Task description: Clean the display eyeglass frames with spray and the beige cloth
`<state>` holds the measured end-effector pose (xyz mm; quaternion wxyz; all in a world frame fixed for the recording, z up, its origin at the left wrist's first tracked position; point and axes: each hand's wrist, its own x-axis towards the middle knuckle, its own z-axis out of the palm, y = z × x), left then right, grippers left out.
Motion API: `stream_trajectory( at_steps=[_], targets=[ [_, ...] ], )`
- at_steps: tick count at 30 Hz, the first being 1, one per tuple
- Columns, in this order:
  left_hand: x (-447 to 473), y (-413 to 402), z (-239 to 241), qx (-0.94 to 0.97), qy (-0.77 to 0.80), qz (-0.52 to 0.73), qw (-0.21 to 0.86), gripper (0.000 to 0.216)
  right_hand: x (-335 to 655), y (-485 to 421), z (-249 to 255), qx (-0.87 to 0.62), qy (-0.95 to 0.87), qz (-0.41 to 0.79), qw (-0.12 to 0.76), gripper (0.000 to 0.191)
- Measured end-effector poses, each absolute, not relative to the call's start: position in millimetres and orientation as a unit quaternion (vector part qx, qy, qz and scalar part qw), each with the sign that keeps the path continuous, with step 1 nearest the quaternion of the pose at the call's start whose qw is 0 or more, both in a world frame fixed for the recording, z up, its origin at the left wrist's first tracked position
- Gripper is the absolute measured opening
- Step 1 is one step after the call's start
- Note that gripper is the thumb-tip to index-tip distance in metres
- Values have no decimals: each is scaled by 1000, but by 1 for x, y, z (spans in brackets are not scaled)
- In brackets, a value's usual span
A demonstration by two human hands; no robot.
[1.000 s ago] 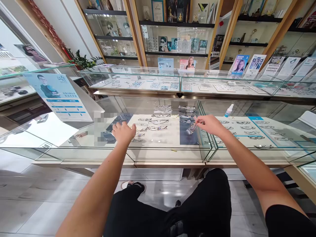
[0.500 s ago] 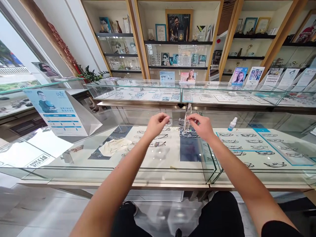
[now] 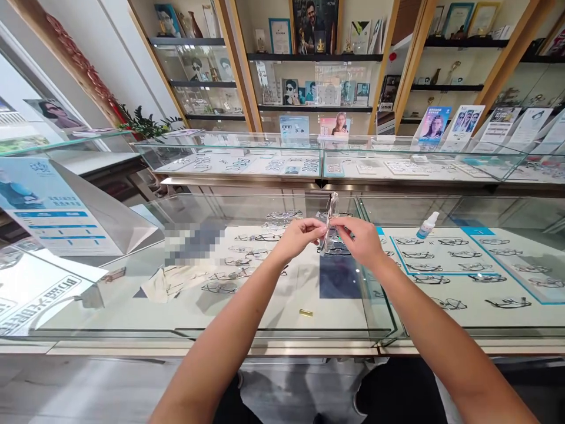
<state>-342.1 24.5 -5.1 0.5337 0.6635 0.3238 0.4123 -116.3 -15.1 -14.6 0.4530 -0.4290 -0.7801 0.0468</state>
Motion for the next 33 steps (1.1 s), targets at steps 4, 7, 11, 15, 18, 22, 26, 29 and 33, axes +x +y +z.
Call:
stream_trajectory(
  at_steps=[4,7,11,15,18,22,26,29,33],
  targets=[
    [-341,19,-6,663,315,414,538,51,-121,-21,-17,-431,-779,84,448,28],
    [-339,17,-7,668,312,427,524,51,-125,-23,-20,-428,-726,167,512,14],
    [-338,17,-8,669,320,439,507,51,-130,-16,-23,-404,-617,332,588,24],
    [-338,18,-10,679,319,430,502,52,-130,-5,-26,-414,-583,414,563,32],
    [-337,18,-10,690,316,424,495,53,-129,-1,-29,-411,-553,448,569,34],
    [-337,21,-12,696,318,430,480,51,-126,1,-28,-396,-525,488,575,35],
    [-339,28,-14,678,343,455,464,45,-120,4,-23,-379,-499,522,579,34],
    [-342,36,-16,658,375,484,439,36,-113,8,-20,-370,-491,547,568,34],
    [-350,42,-16,656,428,524,335,22,-107,11,-20,-365,-498,560,552,30]
  ],
)
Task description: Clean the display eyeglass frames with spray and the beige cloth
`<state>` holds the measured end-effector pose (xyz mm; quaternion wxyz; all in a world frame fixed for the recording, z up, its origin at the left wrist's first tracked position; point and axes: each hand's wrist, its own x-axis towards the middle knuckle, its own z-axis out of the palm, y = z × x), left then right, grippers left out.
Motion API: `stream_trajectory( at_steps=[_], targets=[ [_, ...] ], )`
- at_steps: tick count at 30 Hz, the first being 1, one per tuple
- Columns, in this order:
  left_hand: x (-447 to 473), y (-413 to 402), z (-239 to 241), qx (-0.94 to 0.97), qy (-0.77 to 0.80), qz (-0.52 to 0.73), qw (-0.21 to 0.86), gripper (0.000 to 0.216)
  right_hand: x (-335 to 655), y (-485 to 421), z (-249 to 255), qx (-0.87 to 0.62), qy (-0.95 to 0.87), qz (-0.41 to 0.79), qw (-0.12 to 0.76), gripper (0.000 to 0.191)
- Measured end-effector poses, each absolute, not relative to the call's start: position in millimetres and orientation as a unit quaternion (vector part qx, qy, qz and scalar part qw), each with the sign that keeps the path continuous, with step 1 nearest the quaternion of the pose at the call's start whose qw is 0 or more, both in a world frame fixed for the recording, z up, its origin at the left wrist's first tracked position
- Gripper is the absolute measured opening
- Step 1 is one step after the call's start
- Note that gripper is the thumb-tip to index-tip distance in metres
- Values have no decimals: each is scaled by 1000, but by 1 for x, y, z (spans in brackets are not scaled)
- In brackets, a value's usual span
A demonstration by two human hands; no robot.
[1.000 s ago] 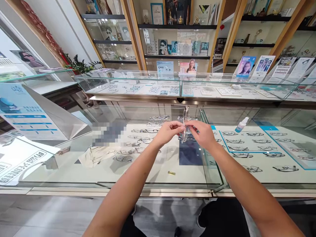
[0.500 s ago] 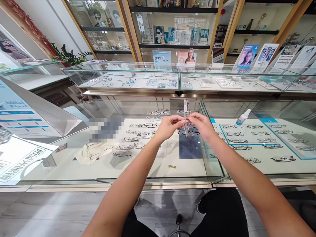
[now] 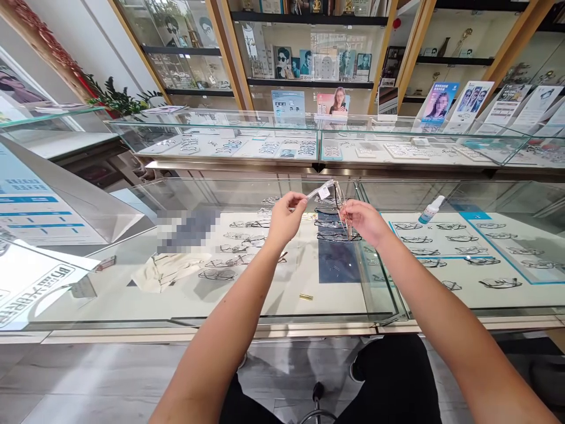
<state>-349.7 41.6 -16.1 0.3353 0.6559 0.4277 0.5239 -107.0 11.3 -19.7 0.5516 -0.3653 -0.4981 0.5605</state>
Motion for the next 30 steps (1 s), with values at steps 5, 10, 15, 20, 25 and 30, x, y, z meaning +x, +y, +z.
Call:
stream_trajectory(
  at_steps=[5,10,15,20,25,30],
  targets=[
    [-358,44,-17,660,467,550,208,17,-105,11,-23,-343,-513,579,533,21],
    [-360,47,-20,657,475,559,173,16,-106,8,-23,-337,-525,606,494,18],
    [-359,49,-22,646,471,568,195,17,-106,5,-23,-309,-528,652,447,22],
    [-358,50,-23,660,461,559,198,17,-106,4,-27,-287,-533,678,417,24],
    [-358,50,-22,696,425,550,180,18,-106,1,-25,-281,-525,689,412,23],
    [-360,53,-22,729,382,540,177,22,-106,-2,-20,-285,-516,698,406,29]
  ],
)
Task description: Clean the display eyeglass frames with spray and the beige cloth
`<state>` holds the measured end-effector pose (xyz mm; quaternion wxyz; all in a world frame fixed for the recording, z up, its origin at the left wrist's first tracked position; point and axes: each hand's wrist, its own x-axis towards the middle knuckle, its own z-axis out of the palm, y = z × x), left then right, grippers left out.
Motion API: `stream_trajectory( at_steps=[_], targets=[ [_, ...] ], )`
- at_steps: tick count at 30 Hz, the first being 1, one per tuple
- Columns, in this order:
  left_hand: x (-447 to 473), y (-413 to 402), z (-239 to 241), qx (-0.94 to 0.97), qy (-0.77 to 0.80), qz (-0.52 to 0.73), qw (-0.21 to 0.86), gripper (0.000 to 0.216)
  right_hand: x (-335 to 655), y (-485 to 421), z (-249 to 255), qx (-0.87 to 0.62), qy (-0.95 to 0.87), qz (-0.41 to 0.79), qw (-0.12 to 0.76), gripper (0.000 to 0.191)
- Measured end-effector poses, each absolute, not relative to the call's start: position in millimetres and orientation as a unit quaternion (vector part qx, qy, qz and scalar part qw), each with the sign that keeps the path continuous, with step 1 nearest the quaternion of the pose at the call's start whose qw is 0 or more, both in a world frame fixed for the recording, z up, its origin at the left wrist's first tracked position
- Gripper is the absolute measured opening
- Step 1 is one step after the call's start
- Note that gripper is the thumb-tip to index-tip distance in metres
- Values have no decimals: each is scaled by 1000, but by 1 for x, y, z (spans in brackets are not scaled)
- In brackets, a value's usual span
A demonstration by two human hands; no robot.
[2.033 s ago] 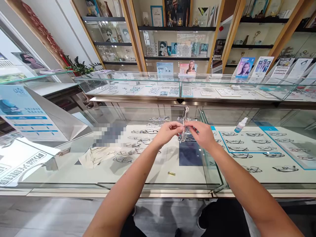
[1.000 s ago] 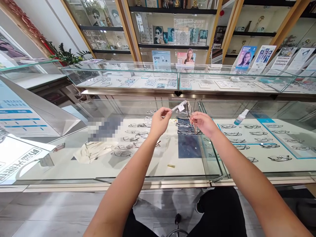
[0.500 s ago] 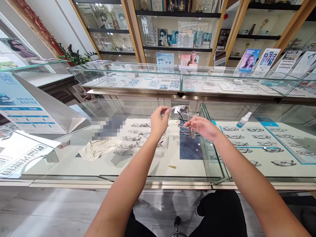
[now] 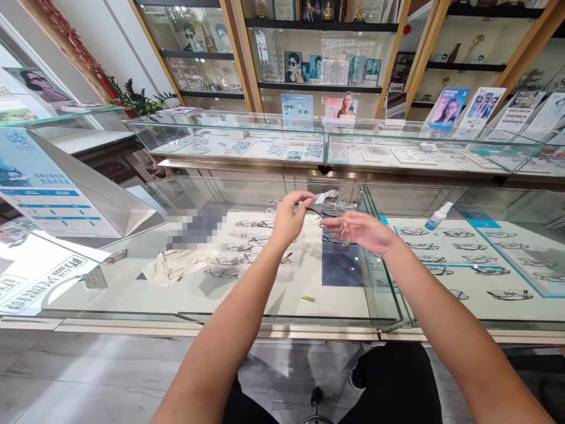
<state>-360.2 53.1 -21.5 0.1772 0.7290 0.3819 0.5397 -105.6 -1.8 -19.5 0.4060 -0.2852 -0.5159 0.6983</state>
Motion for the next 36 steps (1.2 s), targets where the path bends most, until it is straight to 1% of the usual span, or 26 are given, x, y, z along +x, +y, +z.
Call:
stream_trajectory(
  at_steps=[3,6,7,9,12,15,19,27,32,36],
  targets=[
    [-362,55,-21,741,359,534,190,25,-103,-2,-16,-287,-514,694,414,30],
    [-364,54,-20,740,355,540,187,33,-100,-2,-12,-288,-509,689,428,30],
    [-364,52,-20,738,358,547,168,35,-100,-2,-11,-288,-507,687,434,31],
    [-362,47,-20,731,374,563,95,37,-99,-2,-8,-287,-504,683,445,33],
    [-355,37,-20,729,398,556,-28,32,-100,-4,-6,-279,-495,684,458,35],
    [-346,28,-23,759,406,504,-76,26,-101,-6,-6,-270,-484,688,469,38],
    [-337,23,-27,795,395,453,-84,24,-101,-7,-8,-254,-484,683,484,35],
    [-336,23,-27,791,404,452,-82,25,-103,-9,-5,-235,-486,683,492,37],
    [-333,19,-28,827,364,422,-74,26,-103,-12,0,-216,-488,678,505,33],
    [-328,16,-30,847,339,402,-72,27,-104,-13,1,-220,-484,674,513,36]
  ],
)
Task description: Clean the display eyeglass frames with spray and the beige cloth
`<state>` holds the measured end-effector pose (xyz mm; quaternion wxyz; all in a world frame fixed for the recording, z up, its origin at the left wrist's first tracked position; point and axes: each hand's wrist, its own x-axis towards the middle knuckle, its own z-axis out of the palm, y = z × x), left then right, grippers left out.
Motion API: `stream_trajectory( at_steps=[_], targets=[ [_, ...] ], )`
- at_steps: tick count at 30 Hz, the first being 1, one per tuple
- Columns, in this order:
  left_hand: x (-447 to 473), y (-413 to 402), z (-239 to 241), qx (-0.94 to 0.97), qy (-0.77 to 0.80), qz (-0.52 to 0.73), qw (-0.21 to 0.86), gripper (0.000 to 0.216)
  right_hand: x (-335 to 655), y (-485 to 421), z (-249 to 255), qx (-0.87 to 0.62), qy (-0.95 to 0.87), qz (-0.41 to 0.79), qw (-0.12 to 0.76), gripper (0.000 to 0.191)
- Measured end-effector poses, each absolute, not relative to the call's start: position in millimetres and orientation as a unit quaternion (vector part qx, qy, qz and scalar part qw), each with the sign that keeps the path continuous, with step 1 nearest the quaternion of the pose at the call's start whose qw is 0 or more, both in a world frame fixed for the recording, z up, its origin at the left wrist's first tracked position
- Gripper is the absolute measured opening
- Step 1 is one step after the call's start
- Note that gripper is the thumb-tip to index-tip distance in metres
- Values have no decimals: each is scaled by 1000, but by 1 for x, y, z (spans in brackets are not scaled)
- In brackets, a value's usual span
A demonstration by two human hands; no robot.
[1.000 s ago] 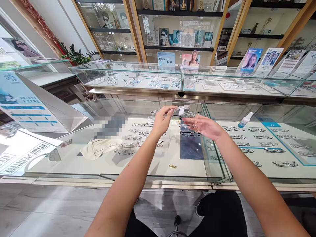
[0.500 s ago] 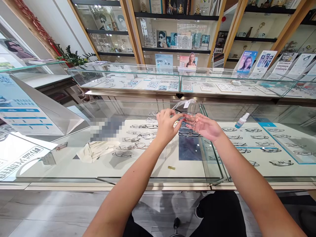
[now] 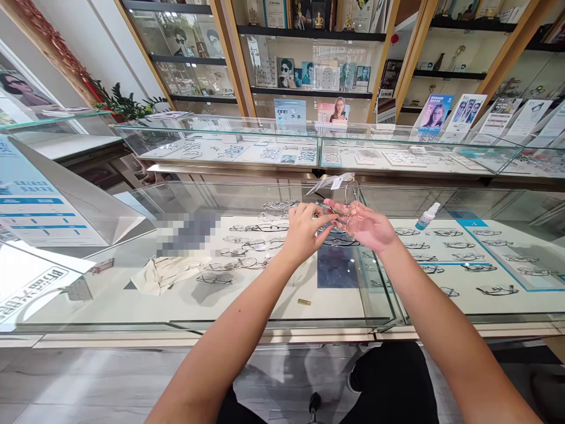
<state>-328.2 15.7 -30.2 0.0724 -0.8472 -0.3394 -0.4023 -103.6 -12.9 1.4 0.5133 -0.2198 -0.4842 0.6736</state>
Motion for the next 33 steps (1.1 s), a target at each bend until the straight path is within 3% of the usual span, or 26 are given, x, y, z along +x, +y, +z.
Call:
stream_trajectory(
  at_steps=[8,17,24,29,33],
  targets=[
    [-328,19,-34,-851,-340,-394,68,13,-100,-13,3,-219,-490,646,543,32],
    [-325,13,-30,-849,-340,-400,53,19,-98,-13,7,-218,-525,601,561,32],
    [-326,8,-25,-821,-341,-457,38,24,-74,-27,38,-196,-535,540,620,37],
    [-313,11,5,-792,-344,-500,63,23,-51,-21,37,-195,-536,536,623,34],
    [-287,24,42,-799,-318,-507,62,40,-47,-10,26,-189,-552,548,599,32]
  ],
)
